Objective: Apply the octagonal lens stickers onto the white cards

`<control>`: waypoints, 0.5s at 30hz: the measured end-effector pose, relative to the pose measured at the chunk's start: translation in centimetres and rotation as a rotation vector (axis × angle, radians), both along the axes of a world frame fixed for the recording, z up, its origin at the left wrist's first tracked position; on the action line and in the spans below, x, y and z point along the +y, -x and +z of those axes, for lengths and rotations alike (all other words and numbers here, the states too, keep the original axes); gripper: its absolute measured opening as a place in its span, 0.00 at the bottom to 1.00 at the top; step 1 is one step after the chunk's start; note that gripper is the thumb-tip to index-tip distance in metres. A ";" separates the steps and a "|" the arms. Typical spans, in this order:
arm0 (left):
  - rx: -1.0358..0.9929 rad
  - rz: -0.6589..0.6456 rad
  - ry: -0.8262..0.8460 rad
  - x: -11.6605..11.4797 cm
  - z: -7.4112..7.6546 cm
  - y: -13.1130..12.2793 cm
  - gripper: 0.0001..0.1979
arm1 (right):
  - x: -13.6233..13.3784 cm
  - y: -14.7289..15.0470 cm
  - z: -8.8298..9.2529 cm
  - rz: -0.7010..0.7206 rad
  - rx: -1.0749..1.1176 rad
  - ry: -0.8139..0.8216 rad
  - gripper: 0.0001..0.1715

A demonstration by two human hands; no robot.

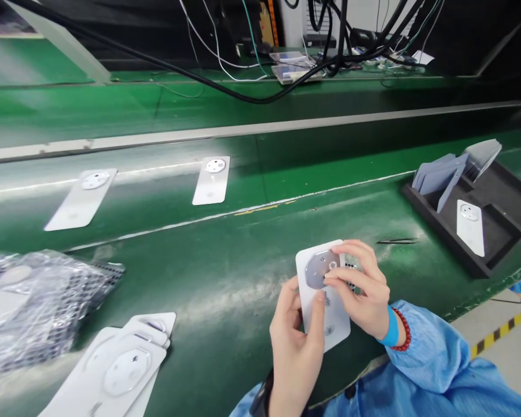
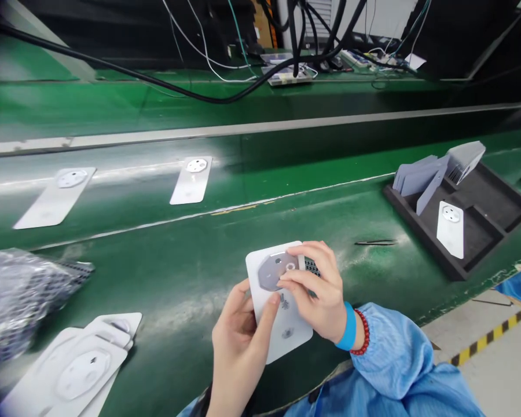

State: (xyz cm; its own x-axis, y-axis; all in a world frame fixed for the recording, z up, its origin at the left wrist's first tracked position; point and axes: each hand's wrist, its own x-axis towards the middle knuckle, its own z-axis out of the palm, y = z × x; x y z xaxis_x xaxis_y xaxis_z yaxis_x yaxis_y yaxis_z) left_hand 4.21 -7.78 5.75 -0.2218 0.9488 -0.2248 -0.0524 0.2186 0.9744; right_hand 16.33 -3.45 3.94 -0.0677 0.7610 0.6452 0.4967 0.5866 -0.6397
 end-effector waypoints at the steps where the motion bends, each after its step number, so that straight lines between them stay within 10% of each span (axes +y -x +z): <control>1: 0.012 -0.005 -0.002 0.0 0.1 -0.1 0.15 | 0.0 -0.1 -0.1 -0.019 -0.013 -0.014 0.08; 15: 0.020 0.080 0.056 -0.6 -0.6 -0.5 0.17 | -1.1 -1.3 -1.9 -0.027 -0.373 -0.226 0.17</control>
State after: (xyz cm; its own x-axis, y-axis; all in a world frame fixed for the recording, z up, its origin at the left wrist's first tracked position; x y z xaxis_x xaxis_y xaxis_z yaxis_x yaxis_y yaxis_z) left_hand 4.67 -8.33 5.13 -0.3010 0.9141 -0.2717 -0.0524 0.2686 0.9618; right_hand 17.59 -4.54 2.02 -0.3099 0.6079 0.7311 0.6868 0.6748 -0.2700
